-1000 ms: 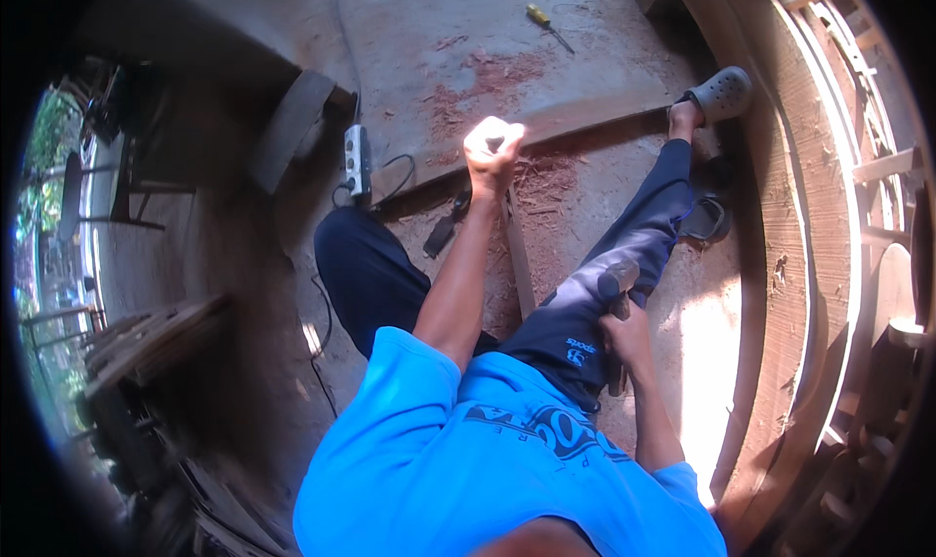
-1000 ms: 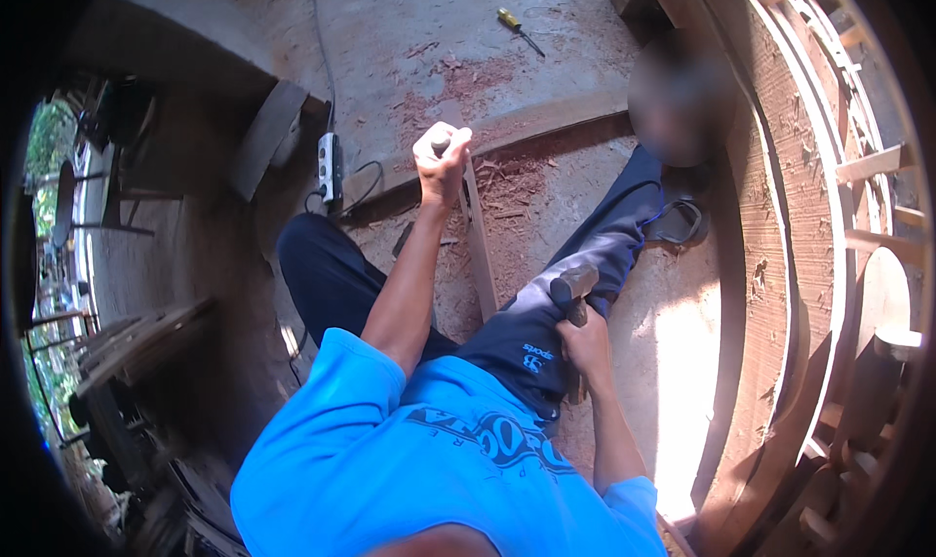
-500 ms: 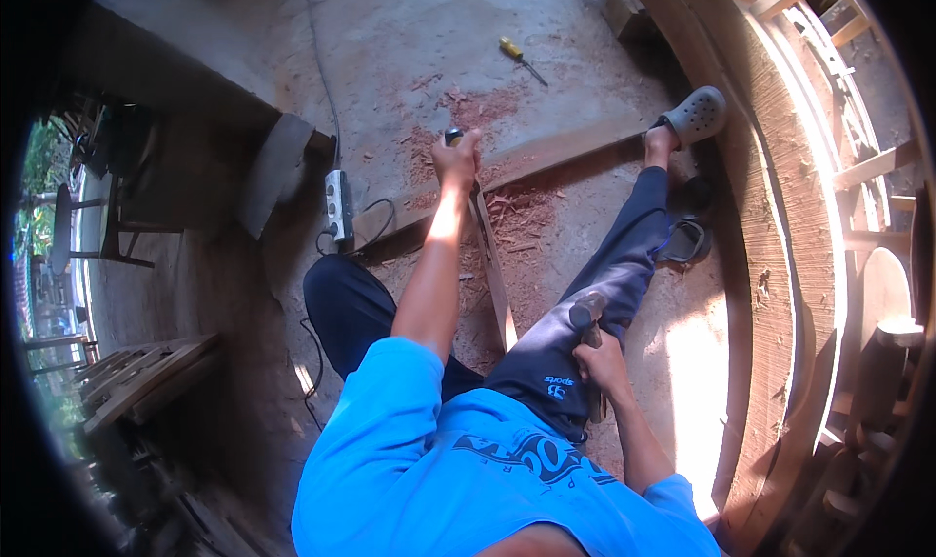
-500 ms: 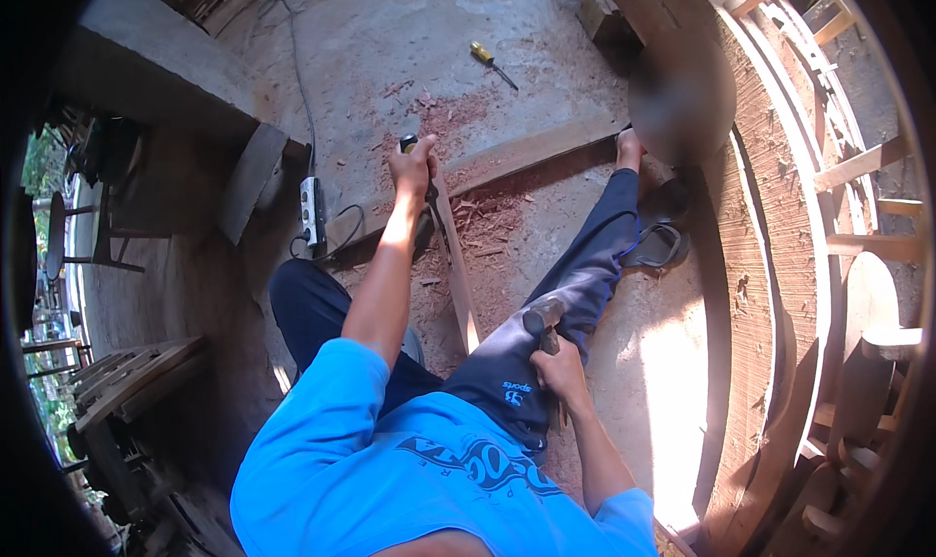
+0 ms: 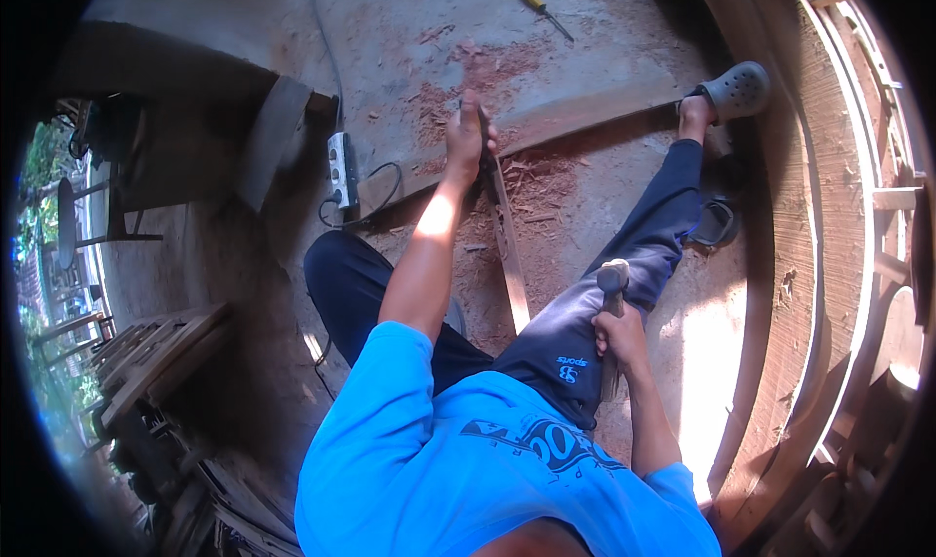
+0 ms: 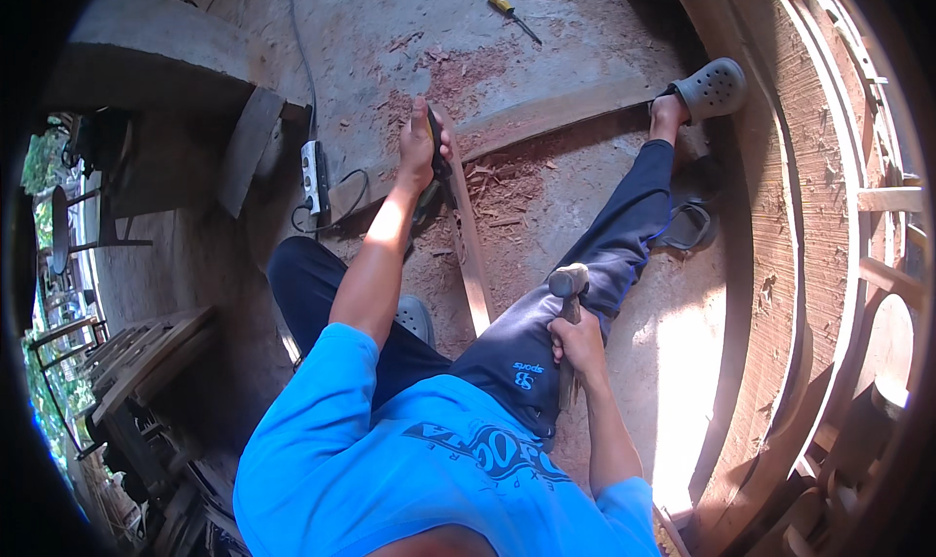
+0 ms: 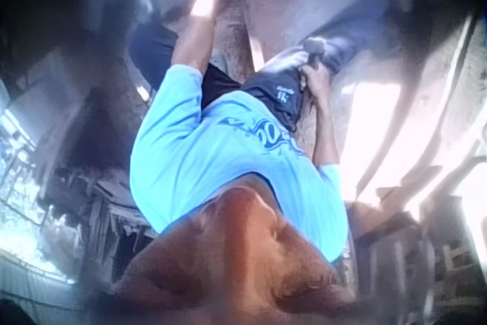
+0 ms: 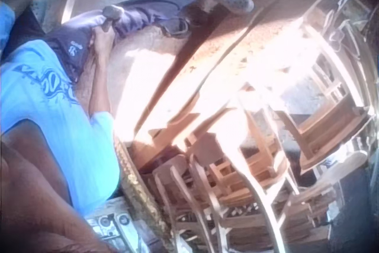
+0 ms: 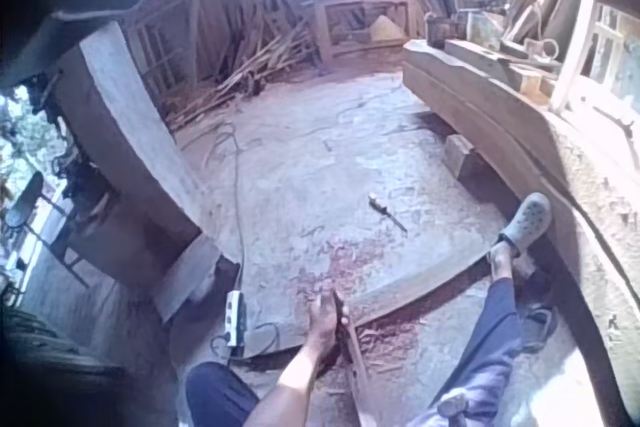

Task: The person sits on the floor and uses a chisel and hammer to carve a groove into a small wooden block. They repeatedly position the chisel and strike it with the hammer to remove wood shavings.

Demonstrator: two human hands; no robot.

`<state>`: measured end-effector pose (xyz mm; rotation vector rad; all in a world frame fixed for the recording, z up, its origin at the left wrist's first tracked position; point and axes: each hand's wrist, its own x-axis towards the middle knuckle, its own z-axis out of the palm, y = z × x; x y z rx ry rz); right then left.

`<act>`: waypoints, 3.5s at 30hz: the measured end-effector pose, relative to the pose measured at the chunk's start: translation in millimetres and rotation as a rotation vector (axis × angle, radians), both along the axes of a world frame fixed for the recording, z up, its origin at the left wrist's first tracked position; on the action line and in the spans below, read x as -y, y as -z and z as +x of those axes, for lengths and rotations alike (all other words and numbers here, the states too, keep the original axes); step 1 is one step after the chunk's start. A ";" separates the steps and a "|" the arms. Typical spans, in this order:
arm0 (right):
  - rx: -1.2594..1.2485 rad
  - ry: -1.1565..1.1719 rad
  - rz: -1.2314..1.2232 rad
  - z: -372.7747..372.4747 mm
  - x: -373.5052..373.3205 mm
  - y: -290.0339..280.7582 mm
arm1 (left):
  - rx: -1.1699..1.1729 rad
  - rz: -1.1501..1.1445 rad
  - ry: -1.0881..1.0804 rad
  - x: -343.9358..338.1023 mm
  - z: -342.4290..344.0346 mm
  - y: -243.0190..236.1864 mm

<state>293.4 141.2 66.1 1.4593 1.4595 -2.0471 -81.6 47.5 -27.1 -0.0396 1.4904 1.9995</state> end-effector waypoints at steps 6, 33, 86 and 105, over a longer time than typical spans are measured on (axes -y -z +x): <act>0.040 -0.022 0.035 -1.0 3.0 3.2 | -0.049 -0.076 0.032 27.1 -8.5 -70.1; -0.010 -0.014 0.099 12.7 13.8 6.8 | -0.585 -0.598 -0.306 96.6 31.6 -60.4; -0.381 -0.252 0.753 -57.0 -18.7 -138.2 | -0.319 -0.076 0.178 39.1 80.6 -73.7; -0.043 -0.115 0.420 38.9 16.1 -3.0 | -1.363 -0.161 0.465 114.6 246.3 -47.8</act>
